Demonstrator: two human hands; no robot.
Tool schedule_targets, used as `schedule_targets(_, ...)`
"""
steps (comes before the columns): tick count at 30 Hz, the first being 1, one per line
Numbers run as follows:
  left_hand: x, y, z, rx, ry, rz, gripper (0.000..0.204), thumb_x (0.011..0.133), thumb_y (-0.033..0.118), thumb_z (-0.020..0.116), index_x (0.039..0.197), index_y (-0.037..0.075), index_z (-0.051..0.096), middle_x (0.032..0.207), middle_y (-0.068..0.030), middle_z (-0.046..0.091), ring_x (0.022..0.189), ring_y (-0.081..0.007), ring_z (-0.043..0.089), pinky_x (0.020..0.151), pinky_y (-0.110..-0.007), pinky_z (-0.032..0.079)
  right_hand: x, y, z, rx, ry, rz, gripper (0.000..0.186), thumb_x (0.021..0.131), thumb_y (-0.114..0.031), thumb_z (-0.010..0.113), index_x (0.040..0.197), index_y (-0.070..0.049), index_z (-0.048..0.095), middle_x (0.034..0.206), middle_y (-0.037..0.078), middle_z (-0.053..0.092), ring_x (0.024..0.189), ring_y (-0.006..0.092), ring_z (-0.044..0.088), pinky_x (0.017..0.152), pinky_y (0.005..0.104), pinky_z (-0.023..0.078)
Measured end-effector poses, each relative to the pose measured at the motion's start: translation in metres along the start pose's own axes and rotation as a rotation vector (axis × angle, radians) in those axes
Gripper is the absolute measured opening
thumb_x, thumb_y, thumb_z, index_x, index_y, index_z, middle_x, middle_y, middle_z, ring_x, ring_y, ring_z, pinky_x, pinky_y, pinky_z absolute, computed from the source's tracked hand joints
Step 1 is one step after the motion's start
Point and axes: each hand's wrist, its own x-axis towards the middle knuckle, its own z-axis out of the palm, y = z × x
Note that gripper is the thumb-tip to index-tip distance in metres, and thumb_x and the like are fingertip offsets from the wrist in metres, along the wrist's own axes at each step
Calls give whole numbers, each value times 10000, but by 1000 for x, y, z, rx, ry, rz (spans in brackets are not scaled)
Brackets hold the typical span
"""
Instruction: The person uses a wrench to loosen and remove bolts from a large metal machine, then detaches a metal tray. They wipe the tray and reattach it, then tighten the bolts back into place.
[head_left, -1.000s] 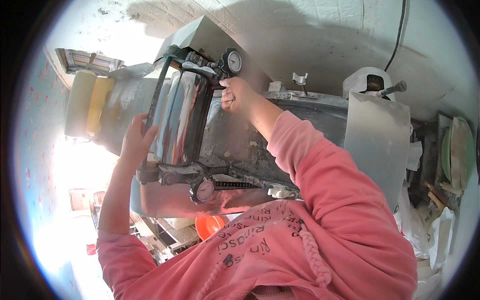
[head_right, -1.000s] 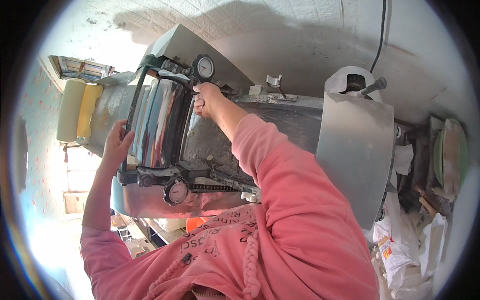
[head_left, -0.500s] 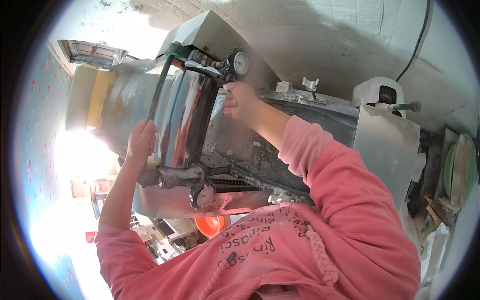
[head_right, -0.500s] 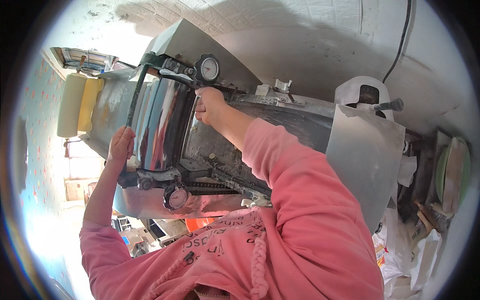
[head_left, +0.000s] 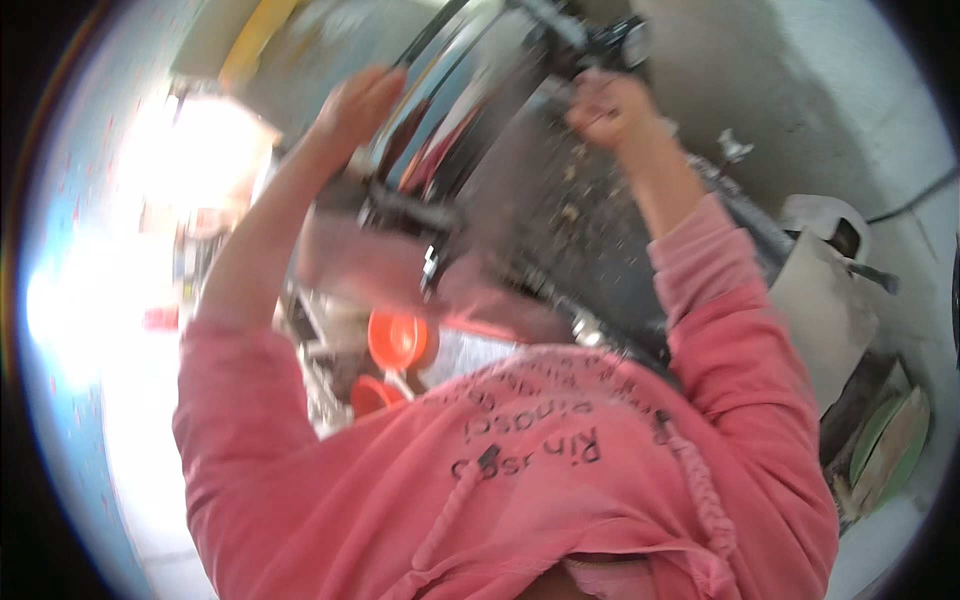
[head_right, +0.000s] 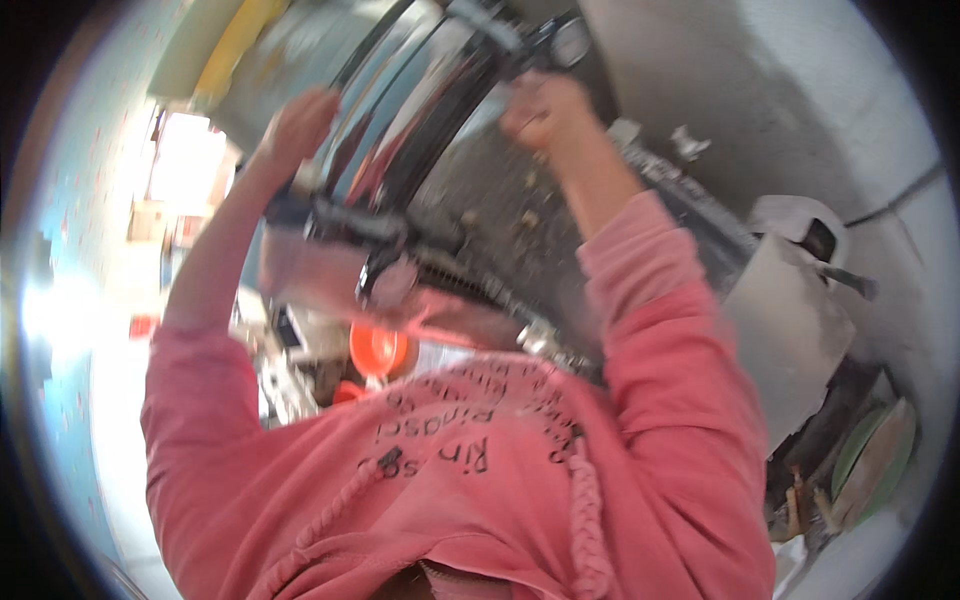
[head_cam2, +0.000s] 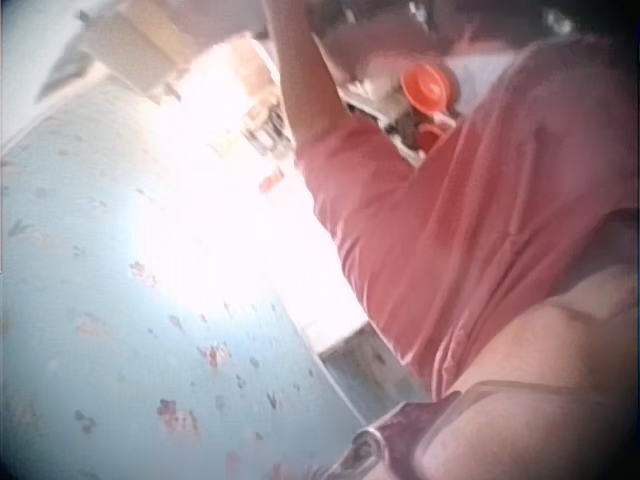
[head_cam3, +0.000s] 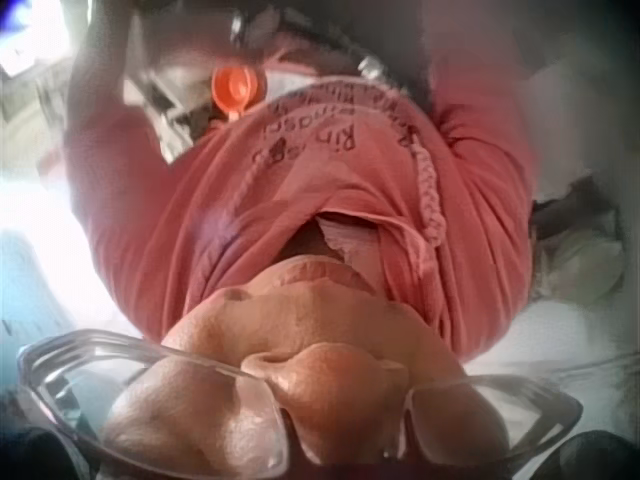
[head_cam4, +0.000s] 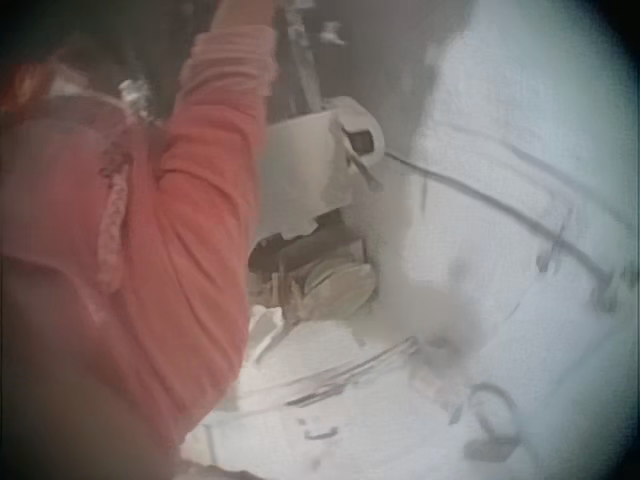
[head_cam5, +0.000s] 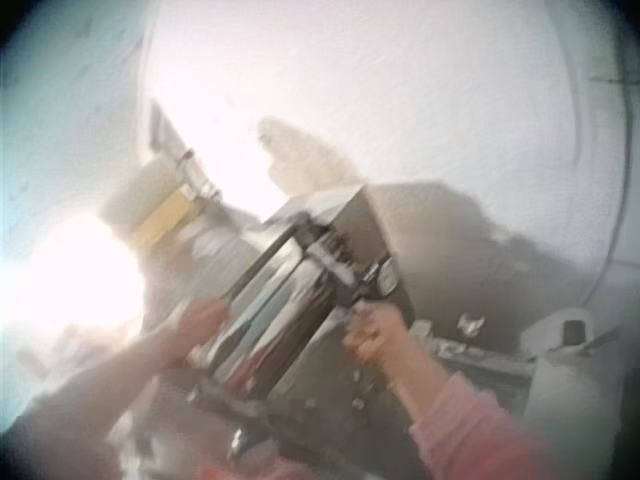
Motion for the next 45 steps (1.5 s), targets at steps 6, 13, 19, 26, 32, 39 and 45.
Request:
schedule_targets(6,3,14,-5,-600,-92,-514,353,977,383,411,825,83,519,495,74,332,395,-16,285,363,-203,225,-1,12,-20,11,17,-9,177,927,-94,395,753,-60,401,492,-56,216,364,85,222,389,264,190)
schedule_targets(13,4,4,-1,-487,-71,-509,220,939,258,488,839,65,524,534,8,410,410,-101,391,381,-259,309,-9,45,-34,-276,132,-91,134,878,-120,477,755,-80,445,484,-60,278,370,88,265,394,271,192)
schedule_targets(19,4,10,-1,-531,-45,-659,197,921,214,495,797,64,518,522,1,404,418,-111,406,380,-279,321,-19,71,-35,-485,239,-169,155,814,-173,537,709,-103,447,583,12,362,451,138,317,419,324,256)
schedule_targets(26,8,30,-9,-510,-44,-629,308,954,313,449,772,72,511,485,51,343,398,-46,321,361,-235,265,-26,88,-41,-583,-10,-147,158,834,-180,513,745,-81,427,533,14,332,409,125,291,388,311,192)
schedule_targets(32,5,29,-10,-484,-44,-659,327,903,364,500,771,69,550,567,31,388,483,-70,372,416,-248,306,-32,92,-39,-666,18,-261,140,838,-176,518,804,-62,444,534,23,343,380,129,283,371,309,181)
schedule_targets(39,6,27,-7,-471,-19,-632,326,947,344,450,775,76,522,511,48,358,424,-54,329,378,-237,276,-39,85,-34,-791,74,-238,213,856,-241,528,850,-40,457,557,26,382,389,133,319,357,307,214)
schedule_targets(45,4,21,-3,-380,9,-501,352,934,395,471,807,83,572,551,26,385,485,-80,364,435,-271,302,-56,75,-15,-789,154,-660,275,930,-321,477,907,-51,520,593,4,423,467,97,374,413,257,298)
